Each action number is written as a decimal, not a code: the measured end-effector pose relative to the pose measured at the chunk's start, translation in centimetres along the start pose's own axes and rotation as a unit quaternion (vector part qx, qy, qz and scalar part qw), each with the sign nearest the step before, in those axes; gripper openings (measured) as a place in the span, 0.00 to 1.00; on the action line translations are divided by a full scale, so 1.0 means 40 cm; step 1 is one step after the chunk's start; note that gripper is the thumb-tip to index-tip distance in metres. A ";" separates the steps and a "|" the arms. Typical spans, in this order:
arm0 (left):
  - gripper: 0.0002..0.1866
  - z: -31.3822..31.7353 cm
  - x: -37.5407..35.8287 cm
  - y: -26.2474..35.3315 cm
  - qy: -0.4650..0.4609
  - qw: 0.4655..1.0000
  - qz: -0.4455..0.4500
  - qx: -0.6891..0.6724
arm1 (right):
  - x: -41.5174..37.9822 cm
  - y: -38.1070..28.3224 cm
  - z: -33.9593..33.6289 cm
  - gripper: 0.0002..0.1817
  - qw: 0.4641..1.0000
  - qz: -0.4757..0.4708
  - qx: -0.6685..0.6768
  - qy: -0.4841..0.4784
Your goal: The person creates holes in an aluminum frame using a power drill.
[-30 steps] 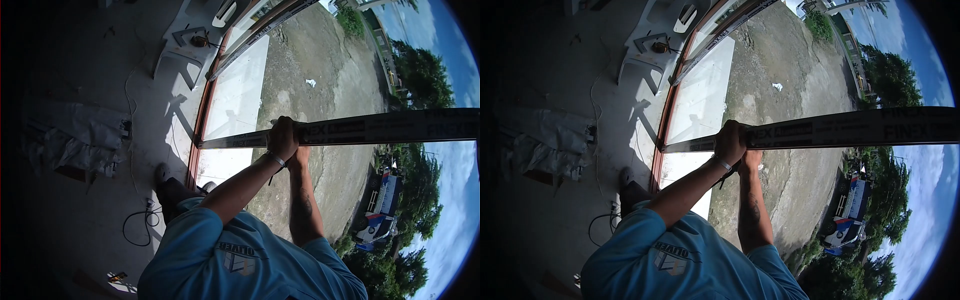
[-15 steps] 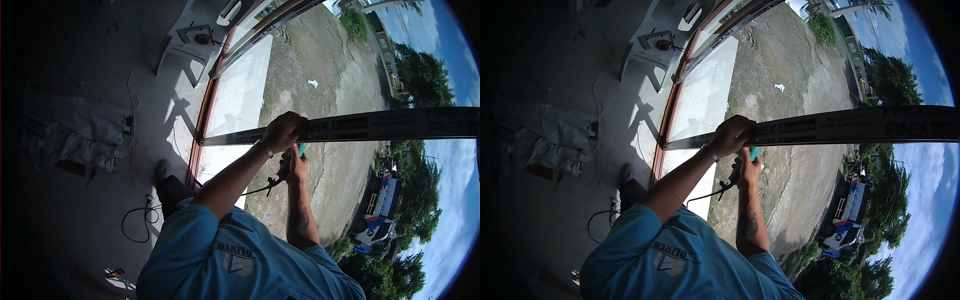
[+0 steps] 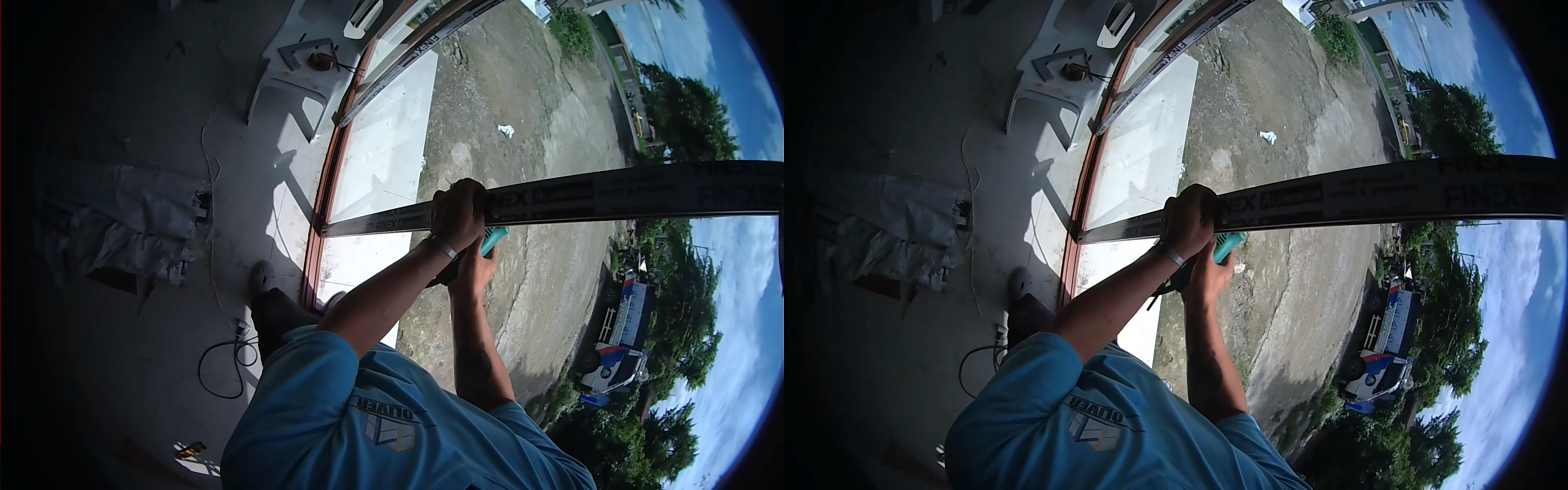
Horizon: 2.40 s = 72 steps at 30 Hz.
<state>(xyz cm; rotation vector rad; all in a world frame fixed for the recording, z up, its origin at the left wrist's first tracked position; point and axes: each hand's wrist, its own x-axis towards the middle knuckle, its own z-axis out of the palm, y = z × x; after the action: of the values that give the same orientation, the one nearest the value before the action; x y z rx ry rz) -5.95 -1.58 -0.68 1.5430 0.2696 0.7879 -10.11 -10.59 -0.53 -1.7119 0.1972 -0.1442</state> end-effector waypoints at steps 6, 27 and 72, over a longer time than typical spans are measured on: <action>0.04 0.045 -0.021 0.005 0.054 0.992 -0.072 -0.094 | 0.025 0.014 -0.007 0.29 1.000 -0.013 0.022 0.000; 0.17 0.037 -0.202 -0.280 0.191 0.837 -0.453 -0.240 | 0.023 0.017 0.024 0.29 0.999 0.042 0.004 0.000; 0.18 -0.023 0.044 0.042 -0.138 0.984 -0.109 -0.015 | -0.148 0.185 -0.370 0.24 0.981 0.105 -0.059 0.153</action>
<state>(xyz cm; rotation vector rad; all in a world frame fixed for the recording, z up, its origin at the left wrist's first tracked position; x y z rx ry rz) -5.68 -0.05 1.41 1.5428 0.2166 0.3994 -19.32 -24.69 -5.54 -1.7694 0.6227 -0.2439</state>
